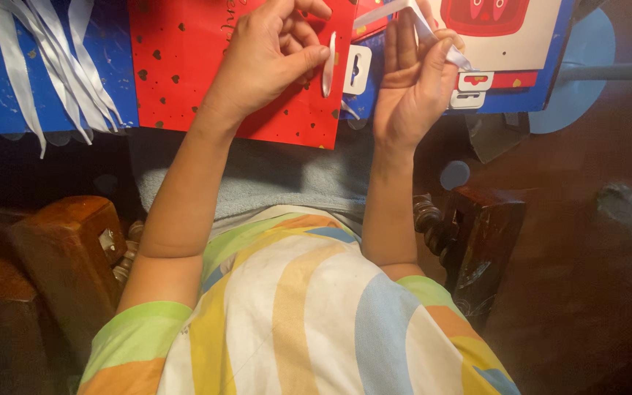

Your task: The person assembles red Valentine's Day gift boxes by threading white ribbons through the handle slots and tying them. They handle multiple boxes one at a time, folding flaps and securing ribbons to complete each box.

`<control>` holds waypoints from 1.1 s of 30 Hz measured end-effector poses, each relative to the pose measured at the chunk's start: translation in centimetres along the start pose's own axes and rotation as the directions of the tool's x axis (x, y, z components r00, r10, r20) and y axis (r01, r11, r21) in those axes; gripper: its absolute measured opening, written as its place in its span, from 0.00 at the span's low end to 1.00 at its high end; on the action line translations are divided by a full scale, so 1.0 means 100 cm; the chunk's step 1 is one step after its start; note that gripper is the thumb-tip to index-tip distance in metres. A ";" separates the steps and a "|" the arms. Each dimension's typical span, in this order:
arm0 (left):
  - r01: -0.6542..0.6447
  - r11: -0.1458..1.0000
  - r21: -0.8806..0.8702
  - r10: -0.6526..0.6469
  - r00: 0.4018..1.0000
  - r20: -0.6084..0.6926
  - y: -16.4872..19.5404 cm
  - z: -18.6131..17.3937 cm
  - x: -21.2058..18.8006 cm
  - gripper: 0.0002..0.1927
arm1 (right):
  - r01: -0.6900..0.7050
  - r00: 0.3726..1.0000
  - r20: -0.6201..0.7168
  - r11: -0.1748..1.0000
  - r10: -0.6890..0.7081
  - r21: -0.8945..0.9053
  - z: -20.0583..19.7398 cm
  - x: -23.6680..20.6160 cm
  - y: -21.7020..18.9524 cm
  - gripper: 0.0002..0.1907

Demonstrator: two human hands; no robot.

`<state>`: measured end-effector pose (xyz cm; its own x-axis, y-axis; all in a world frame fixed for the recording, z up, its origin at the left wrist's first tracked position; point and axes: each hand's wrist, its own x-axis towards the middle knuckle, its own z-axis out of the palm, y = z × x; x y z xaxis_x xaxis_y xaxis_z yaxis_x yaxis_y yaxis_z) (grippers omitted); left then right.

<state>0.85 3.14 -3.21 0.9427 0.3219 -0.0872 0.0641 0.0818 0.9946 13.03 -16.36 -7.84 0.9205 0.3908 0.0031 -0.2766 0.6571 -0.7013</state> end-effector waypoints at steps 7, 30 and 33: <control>-0.106 0.969 0.222 0.111 0.994 -0.013 -0.002 0.007 -0.004 0.17 | 0.009 1.000 0.023 1.000 -0.009 0.003 0.008 -0.004 -0.007 0.10; -0.171 0.824 0.540 0.291 0.946 -0.144 0.026 0.030 -0.054 0.12 | 0.008 0.906 0.382 0.895 0.182 -0.446 0.050 -0.026 -0.046 0.08; -0.200 0.803 0.562 0.353 0.918 -0.178 0.034 0.025 -0.057 0.06 | 0.120 0.770 0.531 0.737 0.354 -0.666 0.070 -0.036 -0.055 0.08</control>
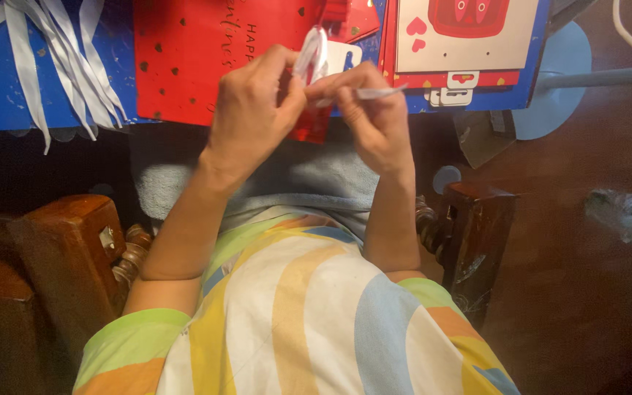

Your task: The person assembles red Valentine's Day gift boxes by threading white ribbons through the handle slots and tying them. They handle multiple boxes one at a time, folding flaps and securing ribbons to complete each box.

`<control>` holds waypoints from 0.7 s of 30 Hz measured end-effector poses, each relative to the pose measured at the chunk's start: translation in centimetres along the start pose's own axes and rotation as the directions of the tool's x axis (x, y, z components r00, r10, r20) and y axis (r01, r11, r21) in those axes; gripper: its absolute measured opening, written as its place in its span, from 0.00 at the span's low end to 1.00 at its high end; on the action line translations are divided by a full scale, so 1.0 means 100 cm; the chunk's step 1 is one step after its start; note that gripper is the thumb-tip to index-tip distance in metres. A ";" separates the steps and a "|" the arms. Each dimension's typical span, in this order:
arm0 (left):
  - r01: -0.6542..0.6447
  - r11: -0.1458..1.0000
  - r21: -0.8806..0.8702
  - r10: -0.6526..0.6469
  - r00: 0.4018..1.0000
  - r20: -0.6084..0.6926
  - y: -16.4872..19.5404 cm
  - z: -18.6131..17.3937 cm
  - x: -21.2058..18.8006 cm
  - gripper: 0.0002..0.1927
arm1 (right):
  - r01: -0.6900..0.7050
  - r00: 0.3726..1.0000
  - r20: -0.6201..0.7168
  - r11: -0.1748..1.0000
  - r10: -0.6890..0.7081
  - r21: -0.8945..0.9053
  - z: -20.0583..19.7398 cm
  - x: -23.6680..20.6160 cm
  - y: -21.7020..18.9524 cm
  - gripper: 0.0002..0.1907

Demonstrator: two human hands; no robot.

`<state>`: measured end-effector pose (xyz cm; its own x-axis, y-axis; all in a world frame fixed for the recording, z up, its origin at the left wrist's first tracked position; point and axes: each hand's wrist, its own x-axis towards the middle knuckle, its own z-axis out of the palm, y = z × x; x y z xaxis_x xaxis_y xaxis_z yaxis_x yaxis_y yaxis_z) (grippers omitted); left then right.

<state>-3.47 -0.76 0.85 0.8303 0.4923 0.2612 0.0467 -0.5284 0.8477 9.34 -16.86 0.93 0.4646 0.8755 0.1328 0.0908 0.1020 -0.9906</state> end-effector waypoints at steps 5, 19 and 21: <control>-0.047 0.988 0.144 0.045 0.999 0.020 0.024 -0.035 -0.009 0.07 | -0.031 0.983 0.155 0.928 0.095 -0.372 0.016 0.006 -0.025 0.08; -0.121 0.970 0.213 0.128 0.991 -0.021 0.078 -0.077 -0.024 0.13 | 0.230 0.972 0.095 0.782 -0.216 -0.579 0.025 0.002 -0.057 0.06; -0.107 0.975 0.194 0.117 0.992 -0.040 0.078 -0.077 -0.026 0.13 | 0.268 0.915 -0.096 0.770 -0.391 -0.579 0.027 -0.010 -0.059 0.03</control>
<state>-9.51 -0.86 10.36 0.8073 0.4542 0.3768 0.0642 -0.7023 0.7090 5.94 -17.08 6.56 0.4747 0.7159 0.5121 0.7044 0.0399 -0.7087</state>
